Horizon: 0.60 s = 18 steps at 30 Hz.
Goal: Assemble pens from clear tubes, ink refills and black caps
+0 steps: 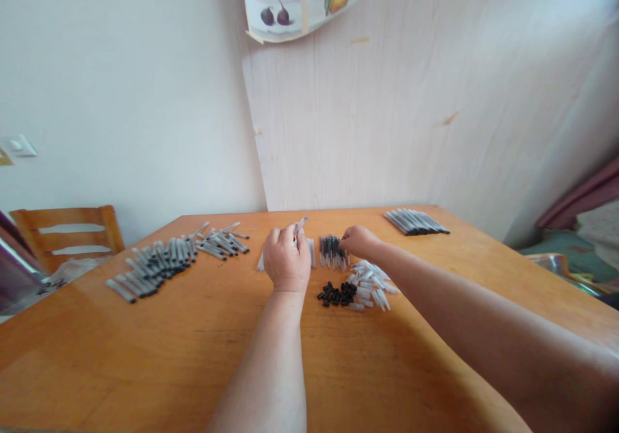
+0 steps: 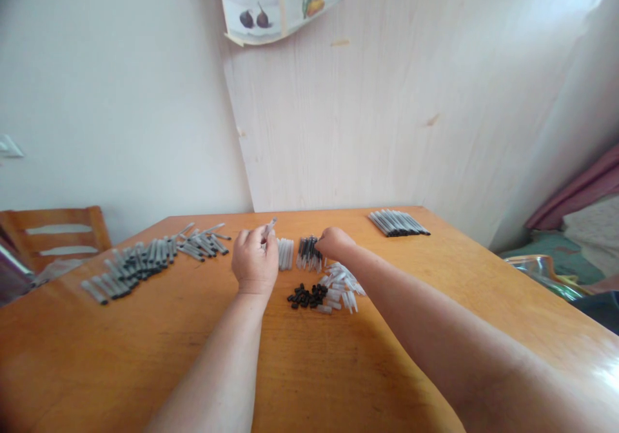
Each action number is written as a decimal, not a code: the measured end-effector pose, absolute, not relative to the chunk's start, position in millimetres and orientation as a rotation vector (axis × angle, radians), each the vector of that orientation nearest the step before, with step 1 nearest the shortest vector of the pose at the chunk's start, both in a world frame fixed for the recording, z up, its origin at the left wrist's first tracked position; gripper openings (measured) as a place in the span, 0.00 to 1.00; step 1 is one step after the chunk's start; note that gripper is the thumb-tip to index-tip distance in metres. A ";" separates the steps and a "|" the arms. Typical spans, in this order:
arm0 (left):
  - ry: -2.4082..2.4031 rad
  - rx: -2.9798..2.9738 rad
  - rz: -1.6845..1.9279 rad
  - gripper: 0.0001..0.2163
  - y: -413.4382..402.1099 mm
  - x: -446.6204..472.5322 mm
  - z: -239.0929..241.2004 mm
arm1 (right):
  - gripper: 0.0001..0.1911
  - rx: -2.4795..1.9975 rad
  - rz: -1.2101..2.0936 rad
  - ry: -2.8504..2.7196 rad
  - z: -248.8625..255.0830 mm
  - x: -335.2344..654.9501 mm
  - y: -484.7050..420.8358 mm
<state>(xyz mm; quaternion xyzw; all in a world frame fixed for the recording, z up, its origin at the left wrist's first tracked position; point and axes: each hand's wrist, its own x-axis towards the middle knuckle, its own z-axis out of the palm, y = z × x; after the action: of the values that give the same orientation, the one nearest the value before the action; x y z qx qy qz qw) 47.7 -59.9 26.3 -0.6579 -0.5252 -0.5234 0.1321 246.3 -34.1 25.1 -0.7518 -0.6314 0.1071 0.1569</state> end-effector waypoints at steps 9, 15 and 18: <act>-1.525 -1.916 -1.519 0.12 -60.2 47.3 26.0 | 0.17 -2.147 0.312 -1.955 29.2 208.4 -53.7; -1.526 -1.925 -1.531 0.11 -61.7 48.1 27.5 | 0.19 -2.241 0.258 -1.968 32.2 201.7 -59.9; -1.529 -1.926 -1.530 0.11 -62.3 48.7 27.8 | 0.19 -2.234 0.285 -1.950 31.8 202.0 -60.4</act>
<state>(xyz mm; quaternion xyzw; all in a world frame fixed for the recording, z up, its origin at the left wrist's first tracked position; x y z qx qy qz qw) 48.7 -62.3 27.8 -0.6599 -0.5241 -0.5243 0.1224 202.0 -60.4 31.8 -0.7474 -0.6525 0.0953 0.0811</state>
